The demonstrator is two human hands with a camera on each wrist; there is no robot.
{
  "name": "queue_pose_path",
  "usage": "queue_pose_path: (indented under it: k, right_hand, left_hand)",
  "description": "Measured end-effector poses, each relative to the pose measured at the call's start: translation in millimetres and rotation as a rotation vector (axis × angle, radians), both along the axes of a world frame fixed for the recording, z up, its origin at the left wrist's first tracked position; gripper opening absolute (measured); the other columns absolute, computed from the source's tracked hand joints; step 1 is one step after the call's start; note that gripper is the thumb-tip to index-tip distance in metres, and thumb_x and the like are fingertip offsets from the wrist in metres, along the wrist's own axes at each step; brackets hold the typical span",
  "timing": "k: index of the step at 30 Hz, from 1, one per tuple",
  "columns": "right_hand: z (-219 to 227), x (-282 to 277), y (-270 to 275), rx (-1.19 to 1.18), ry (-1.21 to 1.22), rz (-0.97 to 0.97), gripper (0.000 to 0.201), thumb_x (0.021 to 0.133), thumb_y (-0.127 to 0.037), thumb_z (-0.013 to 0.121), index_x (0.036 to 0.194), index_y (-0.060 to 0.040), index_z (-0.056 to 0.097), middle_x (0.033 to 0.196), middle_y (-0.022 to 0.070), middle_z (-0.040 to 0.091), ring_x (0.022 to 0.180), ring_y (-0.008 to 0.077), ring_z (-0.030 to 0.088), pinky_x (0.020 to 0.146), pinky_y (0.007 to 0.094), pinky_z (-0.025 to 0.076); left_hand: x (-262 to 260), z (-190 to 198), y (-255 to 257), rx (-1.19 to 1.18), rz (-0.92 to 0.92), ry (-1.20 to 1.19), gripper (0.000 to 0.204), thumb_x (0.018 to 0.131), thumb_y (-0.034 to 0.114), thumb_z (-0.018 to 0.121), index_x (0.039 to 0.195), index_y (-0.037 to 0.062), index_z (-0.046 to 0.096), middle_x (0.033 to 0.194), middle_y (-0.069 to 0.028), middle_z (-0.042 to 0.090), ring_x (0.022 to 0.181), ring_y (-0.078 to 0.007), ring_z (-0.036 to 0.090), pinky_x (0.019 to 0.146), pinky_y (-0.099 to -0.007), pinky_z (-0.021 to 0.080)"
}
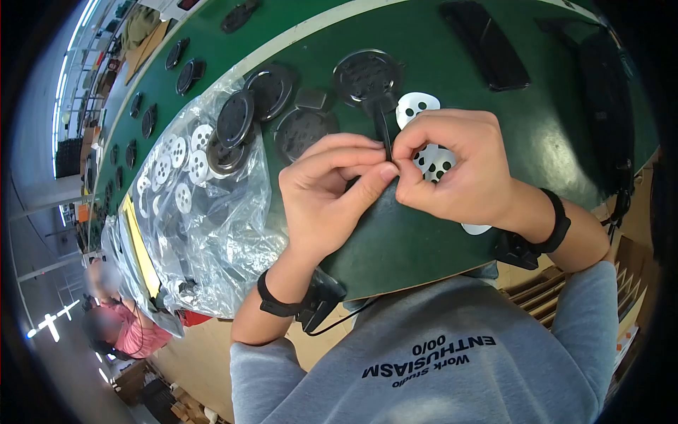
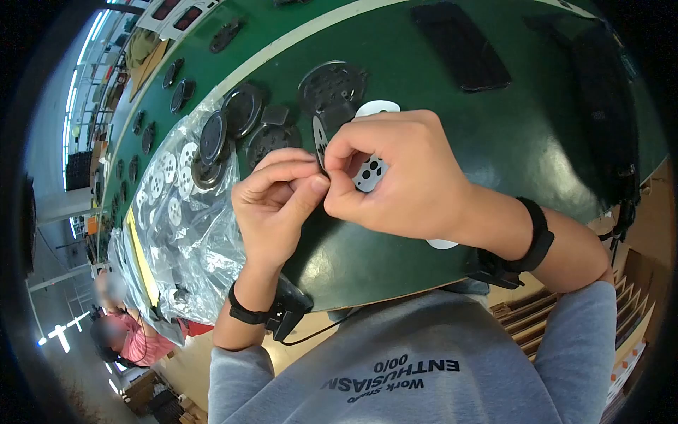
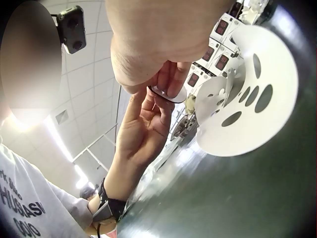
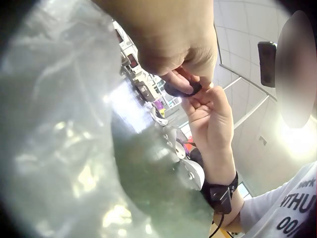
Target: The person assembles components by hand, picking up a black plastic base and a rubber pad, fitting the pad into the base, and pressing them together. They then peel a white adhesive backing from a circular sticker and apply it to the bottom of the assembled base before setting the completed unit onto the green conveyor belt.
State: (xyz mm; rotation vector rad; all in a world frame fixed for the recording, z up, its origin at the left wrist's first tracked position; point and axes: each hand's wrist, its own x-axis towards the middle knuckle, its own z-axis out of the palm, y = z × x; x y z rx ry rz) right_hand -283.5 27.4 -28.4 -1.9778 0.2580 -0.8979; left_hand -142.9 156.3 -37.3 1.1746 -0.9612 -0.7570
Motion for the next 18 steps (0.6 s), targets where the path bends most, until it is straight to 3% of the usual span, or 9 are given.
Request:
queue_pose_path:
  k: [3,7,9,11,13,16,18]
  right_hand:
    - [2,0,0,-0.055,-0.017,0.008,0.011,0.068,-0.003,0.072,0.072,-0.0047,0.062,0.064,0.0058,0.064,0.059,0.0171,0.066,0.059,0.0264,0.052]
    - [2,-2,-4,-0.097,0.012,0.067,0.012,0.069,0.000,0.070,0.070,-0.0034,0.058,0.063,0.0044,0.060,0.058,0.0126,0.062,0.057,0.0255,0.051]
    - [-5,-2,-5,0.241,-0.003,0.102,0.012,0.069,0.002,0.068,0.072,-0.0023,0.057,0.066,0.0027,0.060,0.061,0.0090,0.060,0.058,0.0237,0.049]
    - [5,-4,-10,0.555,0.013,0.144,0.010,0.073,0.005,0.063,0.075,-0.0006,0.055,0.073,0.0000,0.059,0.068,0.0043,0.056,0.061,0.0205,0.046]
    - [5,-5,-23,0.617,-0.033,0.165,0.007,0.078,0.004,0.058,0.075,-0.0010,0.054,0.074,-0.0006,0.059,0.066,0.0045,0.053,0.061,0.0190,0.044]
    - [6,-9,-33,0.596,0.034,0.235,0.006,0.082,-0.002,0.055,0.076,-0.0010,0.054,0.078,0.0007,0.059,0.067,0.0049,0.052,0.060,0.0200,0.042]
    - [3,-9,-42,0.407,0.083,0.334,0.008,0.084,-0.007,0.057,0.078,-0.0014,0.053,0.081,0.0015,0.061,0.070,0.0054,0.054,0.062,0.0210,0.042]
  left_hand:
    - [-2,0,-2,0.010,0.005,0.065,0.018,0.080,-0.010,0.075,0.096,-0.0090,0.067,0.106,-0.0139,0.064,0.089,-0.0156,0.066,0.081,-0.0270,0.059]
    - [-4,2,1,0.066,0.047,-0.108,0.015,0.083,-0.006,0.071,0.096,-0.0077,0.064,0.103,-0.0134,0.062,0.085,-0.0139,0.064,0.074,-0.0258,0.060]
    - [-1,0,7,0.095,0.144,-0.152,0.011,0.086,-0.005,0.068,0.096,-0.0073,0.063,0.102,-0.0133,0.062,0.082,-0.0132,0.064,0.069,-0.0254,0.060]
    - [7,8,6,0.099,0.247,-0.006,0.004,0.091,-0.004,0.058,0.094,-0.0060,0.058,0.091,-0.0082,0.062,0.072,-0.0124,0.063,0.061,-0.0273,0.058]
    - [21,5,5,0.041,0.285,0.027,0.007,0.094,0.001,0.053,0.093,-0.0032,0.059,0.086,-0.0040,0.056,0.065,-0.0132,0.060,0.056,-0.0306,0.055]
    - [36,8,9,-0.025,0.339,0.138,0.008,0.094,0.001,0.052,0.095,-0.0019,0.059,0.081,-0.0023,0.053,0.061,-0.0128,0.057,0.054,-0.0309,0.053]
    - [43,9,11,-0.028,0.303,0.090,0.008,0.095,0.002,0.051,0.095,-0.0023,0.059,0.085,-0.0034,0.055,0.063,-0.0137,0.059,0.054,-0.0309,0.053]
